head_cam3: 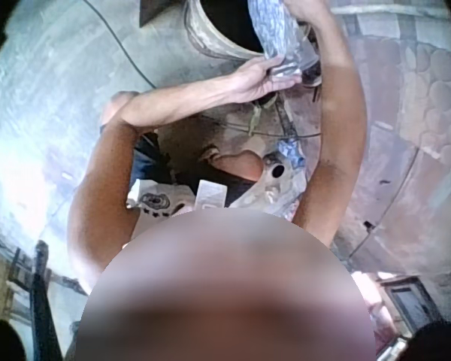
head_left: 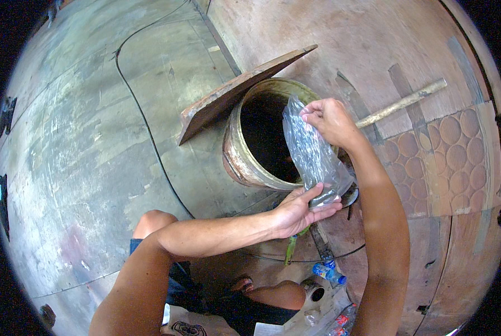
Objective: The person spray paints a pair of black pants on a mannequin, then removes the pants and places them on the floor. The person then prepares a paint mixture by adding liquid from a bottle and stirring a bucket with a stick.
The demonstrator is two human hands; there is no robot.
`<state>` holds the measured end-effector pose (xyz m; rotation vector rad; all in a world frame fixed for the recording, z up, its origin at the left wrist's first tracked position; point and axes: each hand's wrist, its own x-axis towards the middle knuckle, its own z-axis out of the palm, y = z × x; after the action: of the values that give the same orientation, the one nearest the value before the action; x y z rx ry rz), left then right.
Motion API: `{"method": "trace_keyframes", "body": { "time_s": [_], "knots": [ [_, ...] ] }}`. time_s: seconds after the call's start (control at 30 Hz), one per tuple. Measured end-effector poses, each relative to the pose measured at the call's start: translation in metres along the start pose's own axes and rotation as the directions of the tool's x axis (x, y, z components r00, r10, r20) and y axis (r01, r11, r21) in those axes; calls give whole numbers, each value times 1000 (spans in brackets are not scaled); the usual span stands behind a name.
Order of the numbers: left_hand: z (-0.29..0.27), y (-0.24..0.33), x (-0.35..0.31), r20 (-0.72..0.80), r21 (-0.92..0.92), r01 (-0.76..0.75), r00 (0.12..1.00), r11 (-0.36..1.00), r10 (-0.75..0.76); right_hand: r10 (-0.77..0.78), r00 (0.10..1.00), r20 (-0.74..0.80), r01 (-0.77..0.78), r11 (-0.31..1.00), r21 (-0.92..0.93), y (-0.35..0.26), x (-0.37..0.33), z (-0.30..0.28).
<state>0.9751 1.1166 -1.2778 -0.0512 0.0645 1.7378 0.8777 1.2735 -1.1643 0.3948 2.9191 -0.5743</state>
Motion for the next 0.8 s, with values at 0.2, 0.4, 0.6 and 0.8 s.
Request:
{"method": "trace_keyframes", "body": {
  "time_s": [0.2,0.4,0.6,0.8],
  "knots": [
    [2,3,2,-42,-62,7,999,998,-10,78,994,75,-85,991,104,-1,9,4],
    [2,4,0,-36,-41,-26,999,999,24,102,989,105,-108,993,51,-2,13,6],
    [2,6,-1,-13,-34,-20,1000,999,19,147,973,177,-163,984,78,2,19,14],
    [2,7,-1,-25,-75,-6,1000,997,4,196,947,253,-220,973,71,6,25,18]
  ]
}}
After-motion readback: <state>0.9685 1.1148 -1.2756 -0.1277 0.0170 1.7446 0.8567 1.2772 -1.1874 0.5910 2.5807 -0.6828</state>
